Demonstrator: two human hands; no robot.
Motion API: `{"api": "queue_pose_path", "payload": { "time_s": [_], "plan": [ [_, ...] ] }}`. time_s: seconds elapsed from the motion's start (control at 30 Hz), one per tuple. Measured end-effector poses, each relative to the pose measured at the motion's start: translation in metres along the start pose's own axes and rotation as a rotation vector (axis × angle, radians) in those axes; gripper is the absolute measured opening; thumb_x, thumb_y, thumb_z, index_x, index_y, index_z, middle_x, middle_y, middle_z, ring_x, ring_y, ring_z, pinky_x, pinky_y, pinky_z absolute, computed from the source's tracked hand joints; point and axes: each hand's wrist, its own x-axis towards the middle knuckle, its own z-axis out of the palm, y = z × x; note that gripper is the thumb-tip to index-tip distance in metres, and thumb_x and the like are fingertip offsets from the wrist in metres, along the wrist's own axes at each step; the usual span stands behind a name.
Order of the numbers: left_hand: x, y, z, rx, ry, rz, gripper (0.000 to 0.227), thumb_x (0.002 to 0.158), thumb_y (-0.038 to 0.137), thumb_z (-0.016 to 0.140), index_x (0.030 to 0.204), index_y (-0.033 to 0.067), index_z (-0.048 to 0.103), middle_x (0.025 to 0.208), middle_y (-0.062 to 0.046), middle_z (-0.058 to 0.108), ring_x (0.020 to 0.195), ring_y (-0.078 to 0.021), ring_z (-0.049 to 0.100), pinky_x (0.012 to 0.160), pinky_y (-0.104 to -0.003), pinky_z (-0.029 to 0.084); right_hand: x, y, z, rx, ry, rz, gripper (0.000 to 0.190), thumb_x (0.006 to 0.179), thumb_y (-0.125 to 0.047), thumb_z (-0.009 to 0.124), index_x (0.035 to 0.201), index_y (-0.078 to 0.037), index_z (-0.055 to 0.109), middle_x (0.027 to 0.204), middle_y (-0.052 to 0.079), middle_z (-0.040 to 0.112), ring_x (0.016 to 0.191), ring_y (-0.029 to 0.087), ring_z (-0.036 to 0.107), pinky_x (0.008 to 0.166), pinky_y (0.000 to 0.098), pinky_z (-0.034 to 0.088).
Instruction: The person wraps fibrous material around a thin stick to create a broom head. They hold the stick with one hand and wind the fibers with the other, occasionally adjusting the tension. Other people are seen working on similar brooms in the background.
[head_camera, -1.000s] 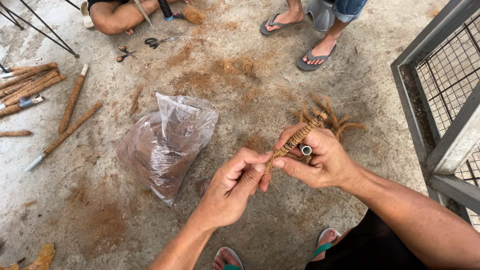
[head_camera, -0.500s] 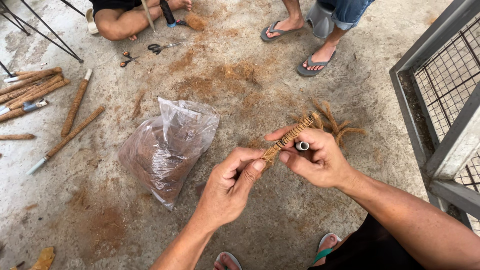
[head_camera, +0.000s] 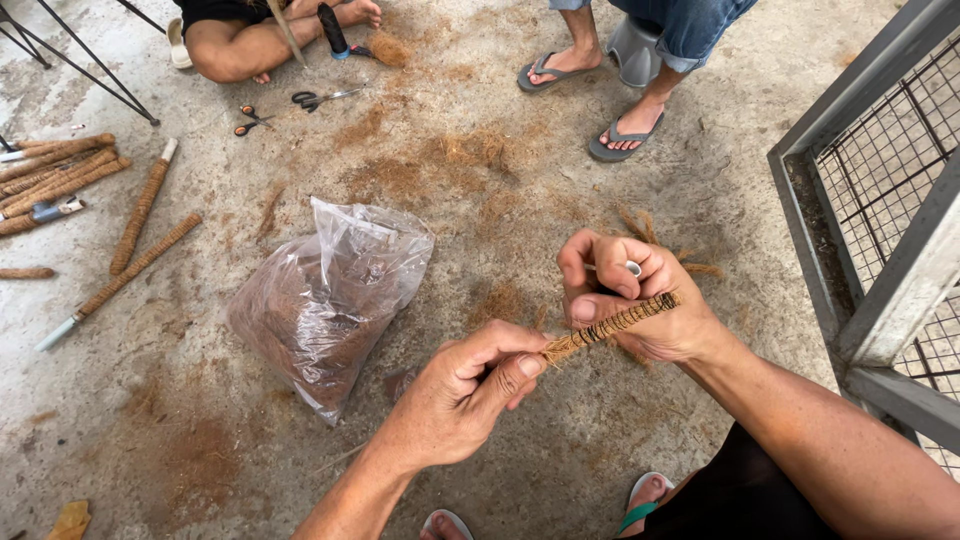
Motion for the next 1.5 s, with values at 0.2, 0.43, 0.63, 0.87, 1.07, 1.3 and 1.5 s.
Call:
{"api": "queue_pose_path", "payload": {
  "time_s": [0.2, 0.43, 0.63, 0.87, 1.07, 1.3, 1.5],
  "plan": [
    [0.003, 0.005, -0.003, 0.206, -0.027, 0.035, 0.014, 0.105, 0.014, 0.061, 0.117, 0.0064, 0.064, 0.075, -0.002, 0.059, 0.061, -0.0086, 0.053, 0.054, -0.029, 0.043, -0.007, 0.007, -0.010, -0.380, -0.040, -0.063, 0.037, 0.096, 0.009, 0.068, 0.081, -0.012, 0.043, 0.105, 0.010, 0.060, 0.088, 0.008, 0.054, 0.077, 0.0245, 0.050],
    [0.002, 0.013, -0.004, 0.198, -0.124, -0.113, 0.014, 0.105, 0.016, 0.061, 0.114, 0.0074, 0.067, 0.067, -0.002, 0.058, 0.057, -0.0097, 0.052, 0.052, -0.031, 0.042, -0.009, 0.004, -0.019, -0.374, -0.223, -0.115, 0.036, 0.093, -0.007, 0.076, 0.079, -0.012, 0.043, 0.106, 0.013, 0.065, 0.094, 0.012, 0.064, 0.076, 0.0253, 0.056],
    [0.001, 0.020, -0.006, 0.235, -0.125, -0.067, 0.015, 0.104, 0.015, 0.061, 0.116, 0.0082, 0.066, 0.067, -0.002, 0.059, 0.055, -0.0093, 0.054, 0.051, -0.031, 0.044, -0.006, 0.008, -0.019, -0.480, -0.203, -0.178, 0.042, 0.097, -0.007, 0.076, 0.079, -0.014, 0.039, 0.102, 0.010, 0.067, 0.090, 0.010, 0.064, 0.073, 0.0269, 0.053],
    [-0.002, 0.014, -0.008, 0.222, -0.051, 0.017, 0.016, 0.105, 0.013, 0.061, 0.119, 0.0083, 0.067, 0.072, -0.003, 0.061, 0.056, -0.0086, 0.051, 0.050, -0.030, 0.040, -0.008, 0.014, -0.014, -0.388, -0.023, 0.004, 0.040, 0.099, -0.003, 0.071, 0.076, -0.013, 0.040, 0.088, 0.007, 0.062, 0.073, 0.005, 0.049, 0.060, 0.0230, 0.043],
    [0.001, -0.001, -0.019, 0.247, 0.146, 0.040, 0.016, 0.107, 0.015, 0.060, 0.120, 0.0083, 0.066, 0.076, 0.000, 0.059, 0.063, -0.0064, 0.053, 0.054, -0.027, 0.044, -0.005, 0.021, -0.006, -0.341, 0.100, 0.119, 0.040, 0.098, -0.003, 0.069, 0.073, -0.012, 0.040, 0.085, 0.003, 0.057, 0.068, 0.008, 0.053, 0.055, 0.0261, 0.044],
    [0.011, -0.004, -0.020, 0.265, 0.383, -0.133, 0.019, 0.105, 0.019, 0.059, 0.120, 0.0092, 0.064, 0.068, 0.003, 0.055, 0.061, -0.0048, 0.048, 0.053, -0.025, 0.041, 0.001, 0.020, 0.020, -0.919, -0.042, -0.149, 0.043, 0.094, -0.007, 0.075, 0.073, -0.013, 0.037, 0.078, -0.002, 0.058, 0.067, 0.006, 0.055, 0.054, 0.0261, 0.044],
    [0.011, 0.003, -0.018, 0.321, 0.398, -0.131, 0.020, 0.105, 0.021, 0.061, 0.121, 0.0114, 0.066, 0.065, 0.002, 0.051, 0.058, -0.0069, 0.044, 0.049, -0.027, 0.038, 0.005, 0.003, 0.035, -1.152, -0.085, -0.246, 0.039, 0.090, -0.006, 0.077, 0.074, -0.011, 0.042, 0.073, 0.001, 0.049, 0.063, 0.014, 0.050, 0.055, 0.0327, 0.040]
  ]
}}
